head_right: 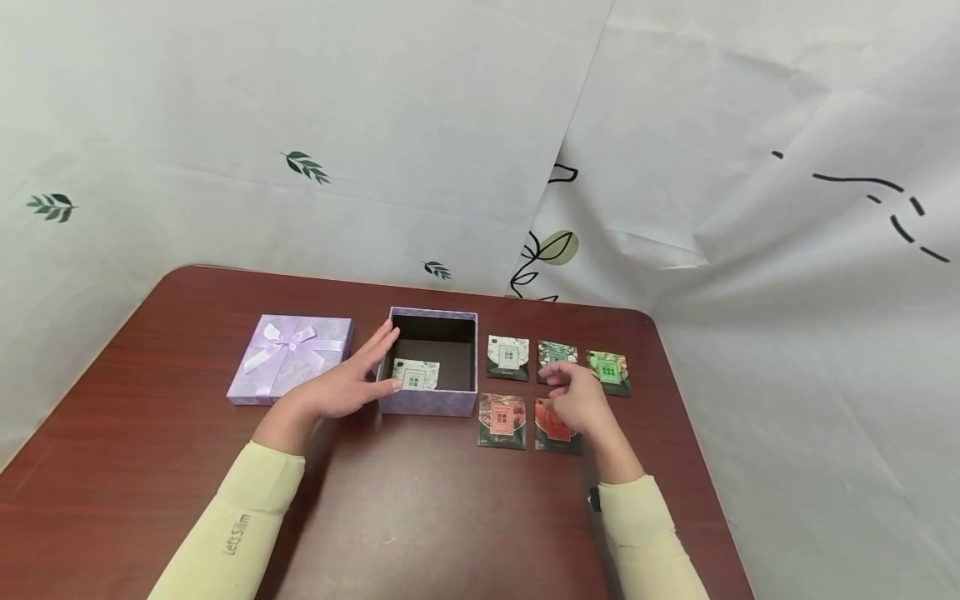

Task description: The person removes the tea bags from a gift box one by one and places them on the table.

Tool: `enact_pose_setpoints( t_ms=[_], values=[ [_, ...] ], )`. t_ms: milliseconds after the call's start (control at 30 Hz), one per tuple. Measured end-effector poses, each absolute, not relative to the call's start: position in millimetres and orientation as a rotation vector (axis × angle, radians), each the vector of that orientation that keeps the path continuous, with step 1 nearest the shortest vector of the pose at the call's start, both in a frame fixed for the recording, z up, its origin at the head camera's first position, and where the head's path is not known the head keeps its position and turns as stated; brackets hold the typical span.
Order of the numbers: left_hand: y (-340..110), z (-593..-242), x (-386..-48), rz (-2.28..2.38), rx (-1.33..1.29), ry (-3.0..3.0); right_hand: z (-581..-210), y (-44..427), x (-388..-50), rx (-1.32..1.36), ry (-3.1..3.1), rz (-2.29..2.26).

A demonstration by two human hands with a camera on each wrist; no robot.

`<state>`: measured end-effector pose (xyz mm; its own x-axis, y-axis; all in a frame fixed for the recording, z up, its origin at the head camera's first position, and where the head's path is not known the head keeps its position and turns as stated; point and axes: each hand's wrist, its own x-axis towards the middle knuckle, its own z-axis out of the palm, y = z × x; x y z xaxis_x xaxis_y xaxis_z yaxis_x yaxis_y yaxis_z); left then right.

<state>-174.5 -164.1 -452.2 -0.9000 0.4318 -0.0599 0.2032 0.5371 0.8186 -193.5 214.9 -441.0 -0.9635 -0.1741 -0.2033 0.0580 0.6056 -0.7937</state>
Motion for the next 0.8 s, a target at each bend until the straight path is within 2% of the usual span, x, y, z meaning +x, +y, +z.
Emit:
enact_pose_setpoints(
  t_ms=[800],
  values=[
    [-163.7,-452.2,-173.4,1.315,0.545,2.519,-413.5,128.2,-197.6,-0.371,2.505,-1.423]
  ],
)
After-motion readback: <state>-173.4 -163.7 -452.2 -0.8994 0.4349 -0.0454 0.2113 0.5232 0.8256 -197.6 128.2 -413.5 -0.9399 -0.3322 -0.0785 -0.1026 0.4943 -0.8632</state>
